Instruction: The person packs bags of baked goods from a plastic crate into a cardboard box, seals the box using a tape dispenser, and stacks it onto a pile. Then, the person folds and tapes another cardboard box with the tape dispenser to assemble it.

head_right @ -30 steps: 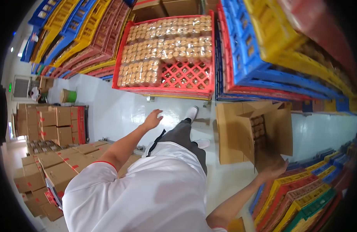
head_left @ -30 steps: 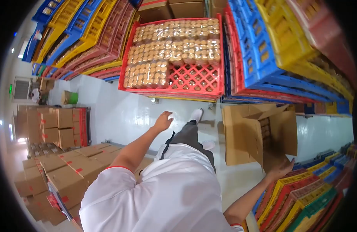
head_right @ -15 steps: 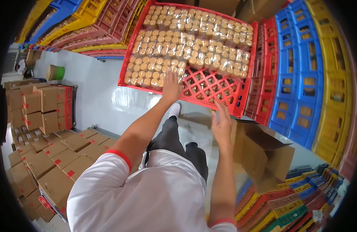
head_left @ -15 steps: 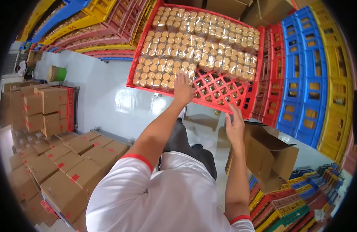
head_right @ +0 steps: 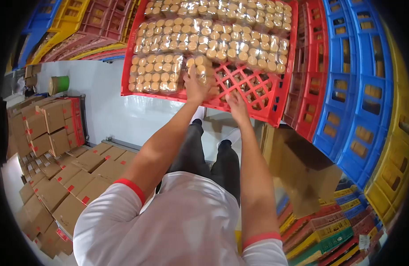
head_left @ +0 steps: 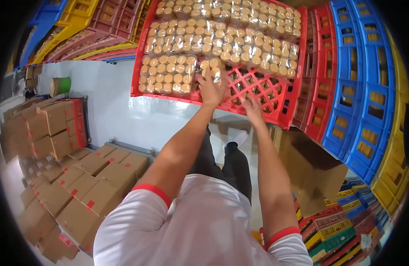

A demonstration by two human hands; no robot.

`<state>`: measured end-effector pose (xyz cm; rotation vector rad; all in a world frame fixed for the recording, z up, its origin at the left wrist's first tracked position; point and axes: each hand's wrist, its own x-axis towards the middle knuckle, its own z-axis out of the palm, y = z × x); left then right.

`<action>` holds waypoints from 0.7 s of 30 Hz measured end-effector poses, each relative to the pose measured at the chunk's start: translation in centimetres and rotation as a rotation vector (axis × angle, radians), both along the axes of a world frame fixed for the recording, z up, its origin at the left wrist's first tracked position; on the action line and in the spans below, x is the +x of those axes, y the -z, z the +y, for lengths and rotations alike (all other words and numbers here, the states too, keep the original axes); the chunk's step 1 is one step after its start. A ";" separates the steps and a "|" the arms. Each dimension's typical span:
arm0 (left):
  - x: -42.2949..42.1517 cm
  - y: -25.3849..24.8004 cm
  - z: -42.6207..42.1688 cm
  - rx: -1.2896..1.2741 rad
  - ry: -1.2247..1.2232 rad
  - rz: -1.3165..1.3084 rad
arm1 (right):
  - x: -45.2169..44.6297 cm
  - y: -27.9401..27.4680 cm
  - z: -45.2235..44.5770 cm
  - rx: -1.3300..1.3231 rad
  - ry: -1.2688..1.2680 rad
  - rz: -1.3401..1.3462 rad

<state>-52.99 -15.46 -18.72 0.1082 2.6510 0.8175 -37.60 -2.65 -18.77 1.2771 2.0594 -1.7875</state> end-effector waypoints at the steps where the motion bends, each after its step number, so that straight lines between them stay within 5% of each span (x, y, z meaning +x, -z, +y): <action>1: 0.1 2.6 -0.5 0.252 0.066 0.021 | -0.5 -0.6 0.8 -0.113 0.046 0.007; 2: 0.5 4.1 -0.9 0.505 0.131 0.035 | -0.9 -1.2 1.6 -0.222 0.096 0.008; 3: 1.4 -1.2 -0.3 0.959 -0.121 -0.512 | -1.0 -1.6 2.4 -0.525 0.224 0.060; 4: 2.7 -2.3 -0.4 0.949 -0.112 -0.520 | -1.1 -1.8 3.1 -0.824 0.349 0.119; 8: 4.7 -3.2 -0.3 0.989 0.096 -0.697 | -0.3 -2.1 4.5 -0.798 0.242 0.308; 10: 2.7 -4.0 -0.9 0.590 0.297 -0.508 | 1.0 -2.1 5.5 -0.721 0.370 0.337; 12: -1.1 -2.0 -3.4 0.327 0.198 0.011 | 1.9 -0.6 6.1 -0.591 0.414 0.335; 14: -5.0 0.8 -7.1 -0.004 0.165 0.474 | 2.1 -0.3 6.7 0.484 0.261 0.062; 16: -5.0 2.2 -8.2 -0.322 0.193 0.473 | 1.6 -4.0 6.9 0.503 0.255 -0.167; 18: -3.1 2.4 -7.9 -0.395 0.268 0.500 | 2.2 -3.5 7.1 0.748 0.142 -0.257; 21: -2.8 1.8 -7.4 -0.402 0.315 0.497 | 2.6 -1.7 7.1 0.765 0.114 -0.335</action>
